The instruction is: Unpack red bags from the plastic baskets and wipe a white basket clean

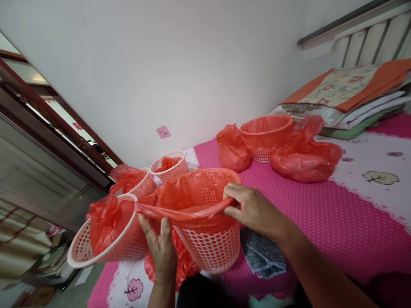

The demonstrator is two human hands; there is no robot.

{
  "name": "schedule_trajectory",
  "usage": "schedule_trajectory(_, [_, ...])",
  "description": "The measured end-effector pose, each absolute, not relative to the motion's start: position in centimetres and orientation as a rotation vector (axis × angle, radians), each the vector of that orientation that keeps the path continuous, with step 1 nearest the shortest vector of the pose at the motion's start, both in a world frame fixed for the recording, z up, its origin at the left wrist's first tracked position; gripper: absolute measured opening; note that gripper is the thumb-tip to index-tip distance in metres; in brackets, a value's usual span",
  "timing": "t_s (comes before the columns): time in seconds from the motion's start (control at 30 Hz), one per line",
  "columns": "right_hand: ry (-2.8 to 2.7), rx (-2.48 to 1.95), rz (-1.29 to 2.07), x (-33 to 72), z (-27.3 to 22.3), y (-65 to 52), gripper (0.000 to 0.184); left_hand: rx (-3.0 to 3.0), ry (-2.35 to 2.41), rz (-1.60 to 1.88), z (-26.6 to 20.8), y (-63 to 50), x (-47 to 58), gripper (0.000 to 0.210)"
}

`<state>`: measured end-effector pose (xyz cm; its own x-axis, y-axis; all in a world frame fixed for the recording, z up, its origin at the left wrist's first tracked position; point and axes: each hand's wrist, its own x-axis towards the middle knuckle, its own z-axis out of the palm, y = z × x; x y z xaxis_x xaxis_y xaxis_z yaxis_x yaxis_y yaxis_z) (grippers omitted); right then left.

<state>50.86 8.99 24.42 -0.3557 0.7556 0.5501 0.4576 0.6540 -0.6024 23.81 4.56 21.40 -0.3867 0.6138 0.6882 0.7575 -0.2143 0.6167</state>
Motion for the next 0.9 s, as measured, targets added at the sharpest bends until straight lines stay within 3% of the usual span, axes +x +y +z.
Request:
schedule_trajectory(0.13, [-2.073,-0.937,0.432,51.4,24.0,9.9,0.026,-1.598,-1.871,-1.735,22.8,4.4,24.7,0.090])
schedule_trajectory(0.33, [-2.189,-1.037,0.356,51.9,22.6,11.4,0.022,-1.770,-1.864,-1.550,23.6,4.9,25.6,0.075])
schedule_trajectory(0.43, [-2.194,-1.170,0.382,52.0,21.3,11.8,0.020,-1.983,-1.893,-1.461,21.7,6.0,25.9,0.062])
schedule_trajectory(0.6, [-2.113,-1.046,0.517,54.1,20.2,12.8,0.051,-1.980,-2.004,-1.353,17.2,6.4,26.1,0.057])
schedule_trajectory(0.7, [-1.838,-1.092,0.499,55.6,19.3,14.3,0.043,-1.912,-2.010,-1.369,16.0,5.7,26.0,0.061])
schedule_trajectory(0.9, [-1.614,-1.193,1.276,54.2,14.4,17.7,0.020,-1.948,-1.931,-1.343,15.7,4.5,25.8,0.064])
